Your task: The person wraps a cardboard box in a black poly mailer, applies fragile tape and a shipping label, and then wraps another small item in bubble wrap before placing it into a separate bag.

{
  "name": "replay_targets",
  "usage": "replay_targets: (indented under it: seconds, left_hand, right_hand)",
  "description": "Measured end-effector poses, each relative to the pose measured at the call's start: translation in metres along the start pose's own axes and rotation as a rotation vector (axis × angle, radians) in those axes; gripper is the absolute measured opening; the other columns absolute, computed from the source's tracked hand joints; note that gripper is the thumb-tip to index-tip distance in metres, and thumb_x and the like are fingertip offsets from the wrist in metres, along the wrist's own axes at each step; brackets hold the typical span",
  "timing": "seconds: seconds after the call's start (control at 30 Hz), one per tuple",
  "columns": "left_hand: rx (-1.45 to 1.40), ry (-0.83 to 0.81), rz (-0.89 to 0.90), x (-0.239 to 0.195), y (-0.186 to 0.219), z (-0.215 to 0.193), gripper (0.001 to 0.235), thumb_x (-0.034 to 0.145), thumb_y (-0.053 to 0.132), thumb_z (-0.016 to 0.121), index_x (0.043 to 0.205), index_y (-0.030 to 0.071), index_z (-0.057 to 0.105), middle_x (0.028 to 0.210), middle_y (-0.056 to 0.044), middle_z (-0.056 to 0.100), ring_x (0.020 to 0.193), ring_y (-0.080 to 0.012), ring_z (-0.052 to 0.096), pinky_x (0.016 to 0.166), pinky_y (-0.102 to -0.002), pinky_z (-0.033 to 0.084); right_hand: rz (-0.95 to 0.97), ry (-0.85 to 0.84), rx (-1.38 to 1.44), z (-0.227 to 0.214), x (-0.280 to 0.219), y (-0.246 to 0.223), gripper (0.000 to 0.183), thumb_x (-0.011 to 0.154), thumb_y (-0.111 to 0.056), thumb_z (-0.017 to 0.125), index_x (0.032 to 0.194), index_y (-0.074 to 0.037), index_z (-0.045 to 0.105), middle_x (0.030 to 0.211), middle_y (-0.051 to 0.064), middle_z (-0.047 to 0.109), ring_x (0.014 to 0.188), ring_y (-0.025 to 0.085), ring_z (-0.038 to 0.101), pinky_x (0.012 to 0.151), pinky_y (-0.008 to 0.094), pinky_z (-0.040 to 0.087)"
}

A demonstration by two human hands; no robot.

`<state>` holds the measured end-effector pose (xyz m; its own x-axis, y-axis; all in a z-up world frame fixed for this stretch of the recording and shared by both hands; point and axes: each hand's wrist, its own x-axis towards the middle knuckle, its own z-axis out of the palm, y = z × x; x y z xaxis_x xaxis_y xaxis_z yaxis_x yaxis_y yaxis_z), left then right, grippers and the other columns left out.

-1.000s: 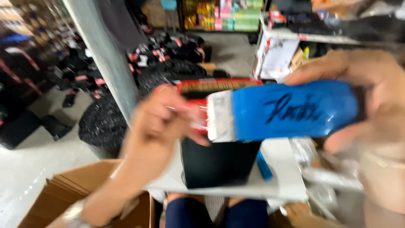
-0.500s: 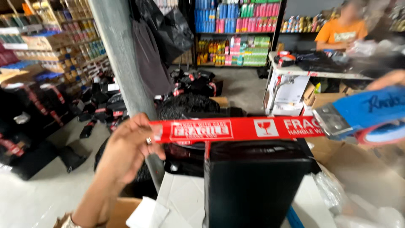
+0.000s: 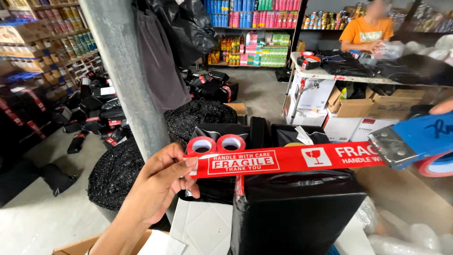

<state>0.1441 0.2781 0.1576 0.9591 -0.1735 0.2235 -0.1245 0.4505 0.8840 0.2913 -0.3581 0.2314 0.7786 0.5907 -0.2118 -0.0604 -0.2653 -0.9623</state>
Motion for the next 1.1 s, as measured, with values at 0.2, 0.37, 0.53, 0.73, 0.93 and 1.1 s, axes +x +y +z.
replay_targets:
  seconds: [0.2,0.37,0.53,0.73,0.93,1.1]
  left_hand:
    - [0.013,0.112,0.017,-0.012,-0.011,0.007,0.013,0.092,0.008,0.066,0.088,0.005,0.054,0.077,-0.006,0.063,0.063,-0.0161,0.062,0.055,-0.037,0.057]
    - [-0.060,0.238,-0.069,-0.011,-0.046,0.011,0.011,0.088,0.005,0.064,0.090,0.008,0.054,0.077,-0.005,0.063,0.061,-0.0175,0.061,0.059,-0.039,0.057]
    - [-0.192,0.194,-0.212,-0.011,-0.094,0.028,0.010,0.089,0.005,0.062,0.091,0.009,0.052,0.072,-0.003,0.058,0.060,-0.0165,0.059,0.056,-0.036,0.051]
    - [-0.098,0.206,-0.224,-0.011,-0.130,0.023,0.008,0.098,0.015,0.057,0.103,0.009,0.058,0.067,0.003,0.046,0.056,-0.0087,0.047,0.049,-0.027,0.038]
    - [1.070,0.256,0.287,0.005,-0.091,0.037,0.025,0.088,-0.001,0.058,0.111,0.009,0.054,0.089,-0.004,0.071,0.069,-0.0143,0.066,0.058,-0.029,0.051]
    - [1.484,-0.247,0.794,0.048,0.005,0.143,0.014,0.104,0.015,0.050,0.107,0.013,0.064,0.133,-0.012,0.069,0.112,-0.0281,0.067,0.121,-0.049,0.042]
  right_hand:
    - [-0.042,-0.099,0.091,-0.033,0.025,0.044,0.083,0.083,-0.027,0.083,0.152,-0.004,0.043,0.137,0.033,0.060,0.113,0.049,0.068,0.087,0.062,0.058]
    - [-0.113,-0.114,0.241,-0.056,0.036,0.110,0.083,0.087,-0.028,0.081,0.155,-0.006,0.040,0.140,0.035,0.058,0.115,0.051,0.067,0.087,0.065,0.057]
    - [-0.315,0.114,0.318,-0.003,0.031,0.155,0.078,0.090,-0.034,0.073,0.153,0.004,0.045,0.125,0.033,0.064,0.098,0.040,0.073,0.078,0.047,0.060]
    - [-0.600,0.153,0.629,0.094,0.050,0.176,0.072,0.087,-0.031,0.075,0.142,0.008,0.049,0.079,0.013,0.061,0.056,0.018,0.055,0.055,0.033,0.046]
    - [-0.680,0.038,0.822,0.123,0.072,0.186,0.070,0.088,-0.034,0.077,0.140,0.003,0.049,0.066,0.011,0.058,0.045,0.018,0.051,0.058,0.036,0.049]
    - [-0.747,-0.047,0.842,0.131,0.074,0.187,0.069,0.092,-0.034,0.077,0.142,0.002,0.048,0.070,0.012,0.059,0.049,0.019,0.053,0.063,0.037,0.049]
